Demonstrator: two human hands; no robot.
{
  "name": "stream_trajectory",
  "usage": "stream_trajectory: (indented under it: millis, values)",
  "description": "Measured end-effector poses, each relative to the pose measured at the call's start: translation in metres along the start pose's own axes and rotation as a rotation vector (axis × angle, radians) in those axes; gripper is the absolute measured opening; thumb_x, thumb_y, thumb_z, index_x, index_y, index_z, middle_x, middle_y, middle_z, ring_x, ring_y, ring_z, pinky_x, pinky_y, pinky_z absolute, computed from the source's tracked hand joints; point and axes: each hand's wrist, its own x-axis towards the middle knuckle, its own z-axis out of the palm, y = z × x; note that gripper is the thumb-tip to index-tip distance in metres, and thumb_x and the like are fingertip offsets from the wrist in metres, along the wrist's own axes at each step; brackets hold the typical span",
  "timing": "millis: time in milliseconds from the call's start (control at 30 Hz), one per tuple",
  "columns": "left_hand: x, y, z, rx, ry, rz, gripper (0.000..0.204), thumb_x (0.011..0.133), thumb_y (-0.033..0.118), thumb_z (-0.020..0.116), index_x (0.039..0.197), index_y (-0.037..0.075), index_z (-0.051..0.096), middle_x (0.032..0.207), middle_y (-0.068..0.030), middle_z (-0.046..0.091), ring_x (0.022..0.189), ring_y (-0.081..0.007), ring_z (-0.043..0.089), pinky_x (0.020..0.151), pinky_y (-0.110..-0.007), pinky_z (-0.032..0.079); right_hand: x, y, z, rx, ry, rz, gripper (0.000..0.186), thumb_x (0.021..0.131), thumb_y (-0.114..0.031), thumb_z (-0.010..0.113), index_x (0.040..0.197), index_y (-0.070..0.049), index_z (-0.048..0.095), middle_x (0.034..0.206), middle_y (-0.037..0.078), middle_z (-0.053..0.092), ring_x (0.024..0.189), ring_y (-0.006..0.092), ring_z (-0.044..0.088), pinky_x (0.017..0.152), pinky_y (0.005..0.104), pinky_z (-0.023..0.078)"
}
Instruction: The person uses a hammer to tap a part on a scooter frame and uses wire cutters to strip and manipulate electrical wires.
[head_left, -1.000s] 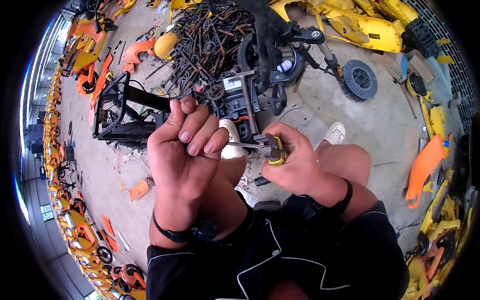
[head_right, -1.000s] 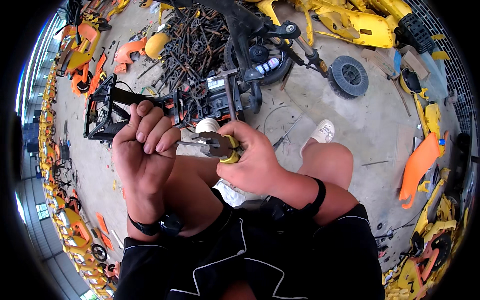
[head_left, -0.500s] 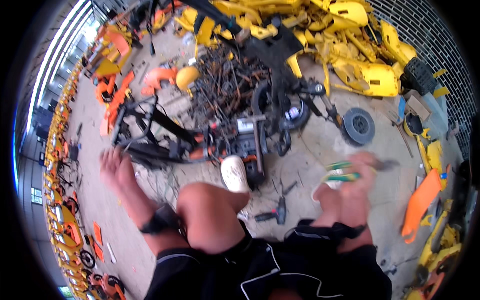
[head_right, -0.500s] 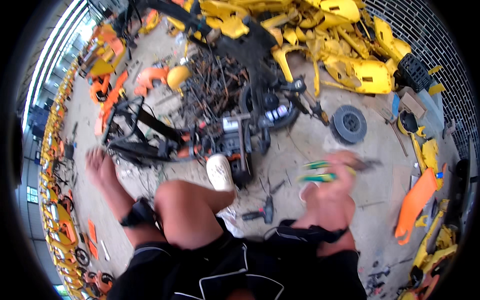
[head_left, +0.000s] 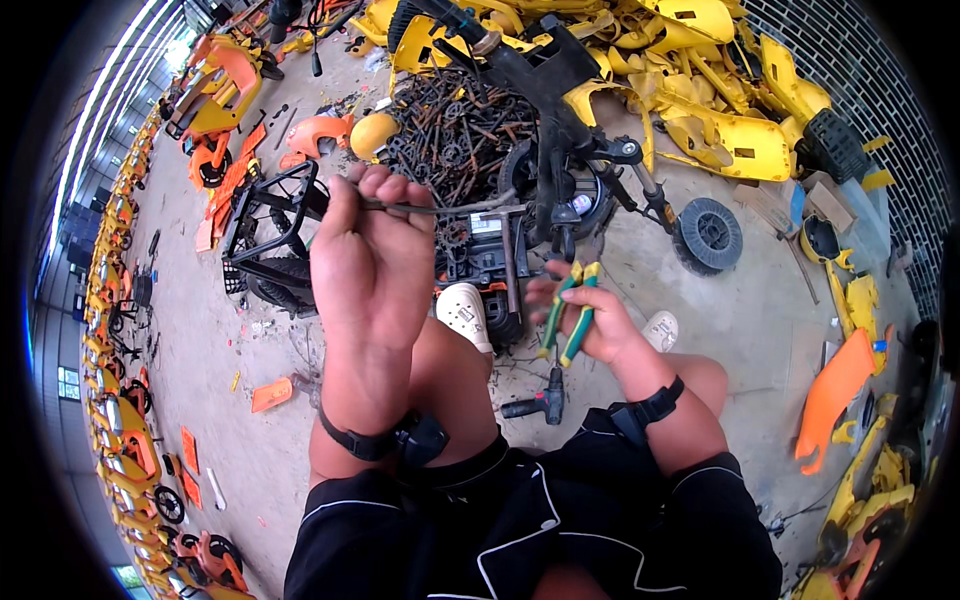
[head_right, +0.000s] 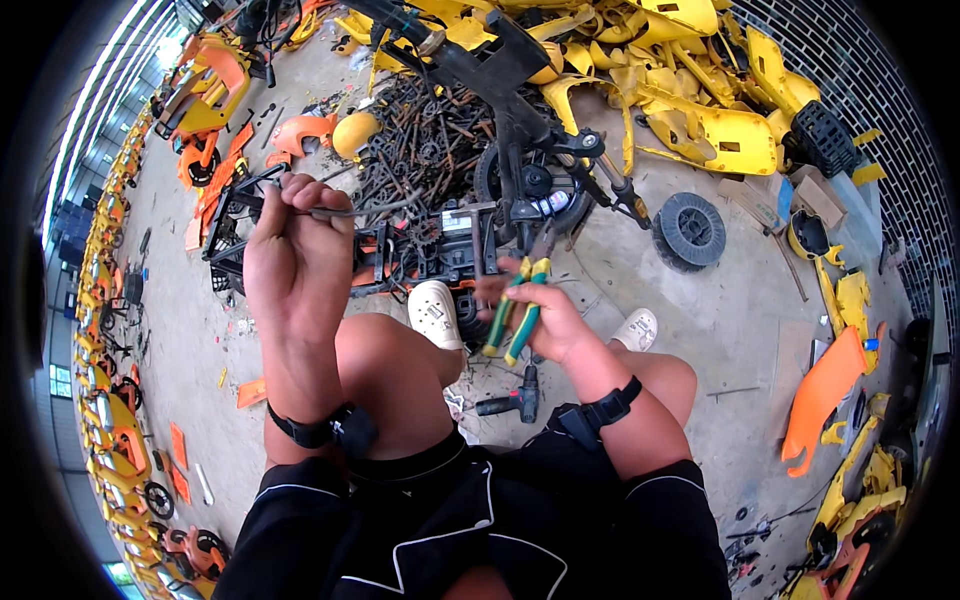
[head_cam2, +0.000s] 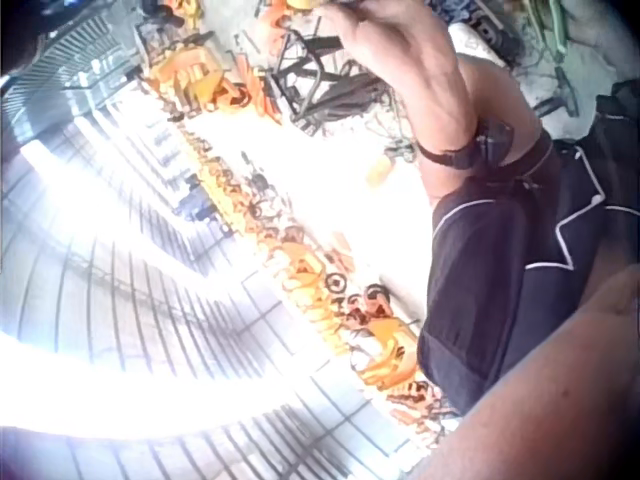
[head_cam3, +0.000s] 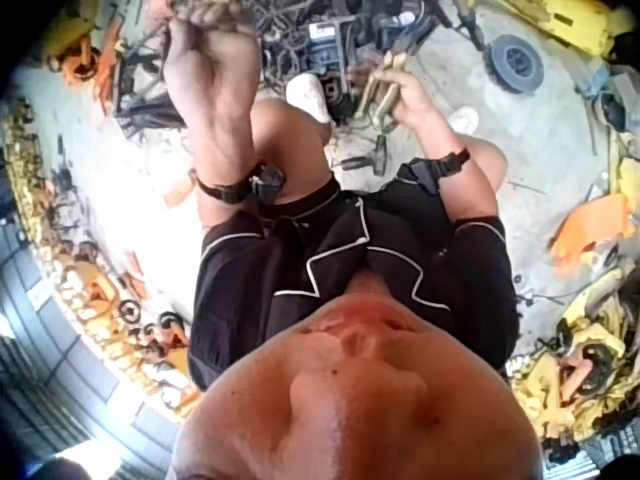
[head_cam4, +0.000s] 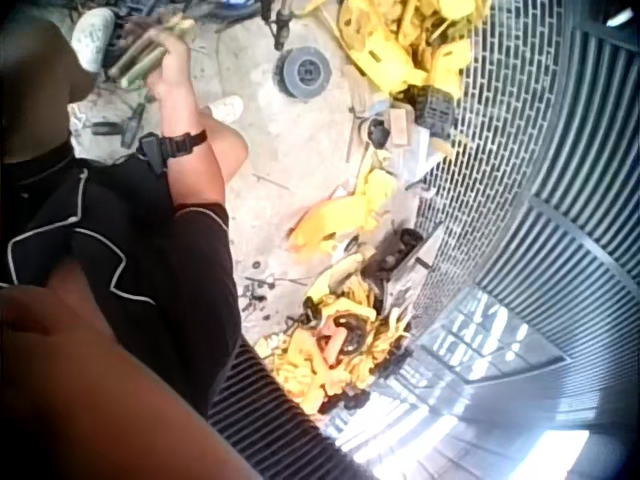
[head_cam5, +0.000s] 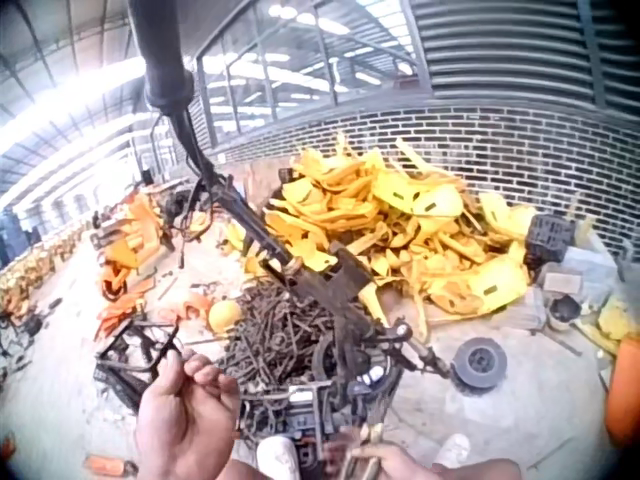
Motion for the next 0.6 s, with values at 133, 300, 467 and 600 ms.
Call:
stream_trajectory:
  millis: [133,300,467,600]
  values:
    - [0.001,-0.012,-0.029,0.170,-0.006,-0.085,0.024,0.110,0.033,0.039,0.107,0.012,0.052,0.097,0.0003,0.055,0.090,-0.0152,0.055,0.082,-0.033,0.044,0.013,0.044,-0.018,-0.220,-0.031,0.255,0.045,0.078,-0.002,0.052,0.122,0.002,0.058,0.116,0.019,0.068,0.108,0.0300,0.065,0.097,0.0385,0.050]
    - [0.003,-0.024,-0.055,0.379,0.172,-0.153,0.025,0.108,0.039,0.046,0.108,0.016,0.056,0.104,0.0025,0.064,0.098,-0.0156,0.059,0.081,-0.031,0.042,0.023,0.048,-0.004,-0.527,-0.135,0.168,0.046,0.074,0.001,0.049,0.119,0.002,0.058,0.112,0.014,0.069,0.105,0.0224,0.064,0.089,0.0326,0.049]
    - [0.004,-0.028,-0.054,0.384,0.041,-0.130,0.024,0.108,0.035,0.045,0.109,0.013,0.054,0.102,0.0017,0.060,0.099,-0.0162,0.056,0.083,-0.034,0.046,0.014,0.018,0.014,-0.547,-0.204,0.130,0.054,0.078,0.006,0.047,0.131,-0.002,0.051,0.120,0.010,0.064,0.111,0.0211,0.062,0.090,0.0331,0.051]
    - [0.013,-0.021,-0.056,0.498,0.056,-0.080,0.023,0.108,0.035,0.047,0.111,0.013,0.055,0.104,0.0005,0.059,0.103,-0.0173,0.057,0.092,-0.036,0.048,0.021,0.010,0.021,-0.619,-0.384,0.054,0.070,0.078,0.008,0.047,0.146,-0.006,0.040,0.133,0.010,0.055,0.127,0.0215,0.053,0.097,0.0374,0.051]
